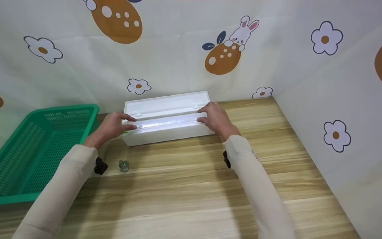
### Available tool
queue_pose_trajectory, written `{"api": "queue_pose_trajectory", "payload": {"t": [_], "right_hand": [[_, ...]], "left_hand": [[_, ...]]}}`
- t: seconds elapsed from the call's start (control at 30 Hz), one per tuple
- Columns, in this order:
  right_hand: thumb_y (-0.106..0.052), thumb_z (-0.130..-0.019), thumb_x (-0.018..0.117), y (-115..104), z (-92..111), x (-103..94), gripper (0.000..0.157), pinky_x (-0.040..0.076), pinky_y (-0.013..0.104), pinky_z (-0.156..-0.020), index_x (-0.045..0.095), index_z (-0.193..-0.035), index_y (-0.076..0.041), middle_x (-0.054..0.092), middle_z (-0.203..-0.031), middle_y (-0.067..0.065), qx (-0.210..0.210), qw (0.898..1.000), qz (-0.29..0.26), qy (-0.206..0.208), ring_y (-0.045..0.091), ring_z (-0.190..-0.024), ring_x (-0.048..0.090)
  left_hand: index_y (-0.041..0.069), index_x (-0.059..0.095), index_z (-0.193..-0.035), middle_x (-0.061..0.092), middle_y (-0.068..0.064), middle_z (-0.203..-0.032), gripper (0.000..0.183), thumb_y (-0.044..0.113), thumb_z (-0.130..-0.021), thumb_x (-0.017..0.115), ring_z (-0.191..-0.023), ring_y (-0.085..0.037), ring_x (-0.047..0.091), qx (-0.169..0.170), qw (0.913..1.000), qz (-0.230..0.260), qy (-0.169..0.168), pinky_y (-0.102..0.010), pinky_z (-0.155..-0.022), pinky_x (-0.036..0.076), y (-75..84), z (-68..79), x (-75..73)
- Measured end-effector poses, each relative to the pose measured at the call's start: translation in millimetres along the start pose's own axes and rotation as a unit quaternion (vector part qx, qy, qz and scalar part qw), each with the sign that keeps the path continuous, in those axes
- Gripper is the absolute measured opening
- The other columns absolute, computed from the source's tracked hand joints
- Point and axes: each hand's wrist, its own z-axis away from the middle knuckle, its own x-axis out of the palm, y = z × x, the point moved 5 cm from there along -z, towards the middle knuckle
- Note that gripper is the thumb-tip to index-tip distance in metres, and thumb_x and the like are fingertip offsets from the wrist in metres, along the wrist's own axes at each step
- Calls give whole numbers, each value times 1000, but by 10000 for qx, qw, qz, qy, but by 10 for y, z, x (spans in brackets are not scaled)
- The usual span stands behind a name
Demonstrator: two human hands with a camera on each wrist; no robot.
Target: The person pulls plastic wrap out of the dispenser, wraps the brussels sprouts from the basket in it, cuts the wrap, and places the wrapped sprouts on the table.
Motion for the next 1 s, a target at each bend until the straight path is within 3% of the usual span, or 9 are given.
{"api": "queue_pose_trajectory", "payload": {"t": [0.17, 0.3, 0.57, 1.0], "right_hand": [[-17, -92, 73, 92, -23, 59, 35, 35, 58, -114, 70, -124, -3, 63, -132, 24, 352, 9990, -25, -282, 43, -132, 46], [-18, -92, 72, 123, -31, 105, 34, 38, 56, -112, 70, -123, -4, 62, -132, 23, 426, 9985, -28, -348, 41, -129, 49], [-20, -93, 72, 95, -66, 154, 29, 43, 51, -100, 74, -117, -5, 70, -120, 18, 371, 9993, -11, -72, 37, -115, 55], [-14, -93, 71, 23, -93, 202, 15, 46, 48, -87, 78, -102, -4, 69, -99, 17, 156, 9972, 517, 524, 35, -99, 58]], "left_hand": [[3, 72, -119, 66, -17, -132, 35, 16, -87, 78, -131, -34, 56, 58, 9999, -7, -114, -48, -112, 44, -62, -73, 38], [1, 73, -118, 68, -18, -130, 33, 12, -87, 78, -128, -34, 58, 91, 9999, -43, -133, -48, -109, 46, -115, -103, 60], [1, 76, -111, 72, -16, -121, 23, 13, -90, 74, -119, -32, 62, 39, 9999, -120, -82, -45, -101, 51, -178, -116, 89], [0, 79, -98, 77, -17, -103, 12, 6, -90, 72, -102, -32, 69, 511, 9974, -363, 355, -45, -89, 55, -193, -110, 71]]}}
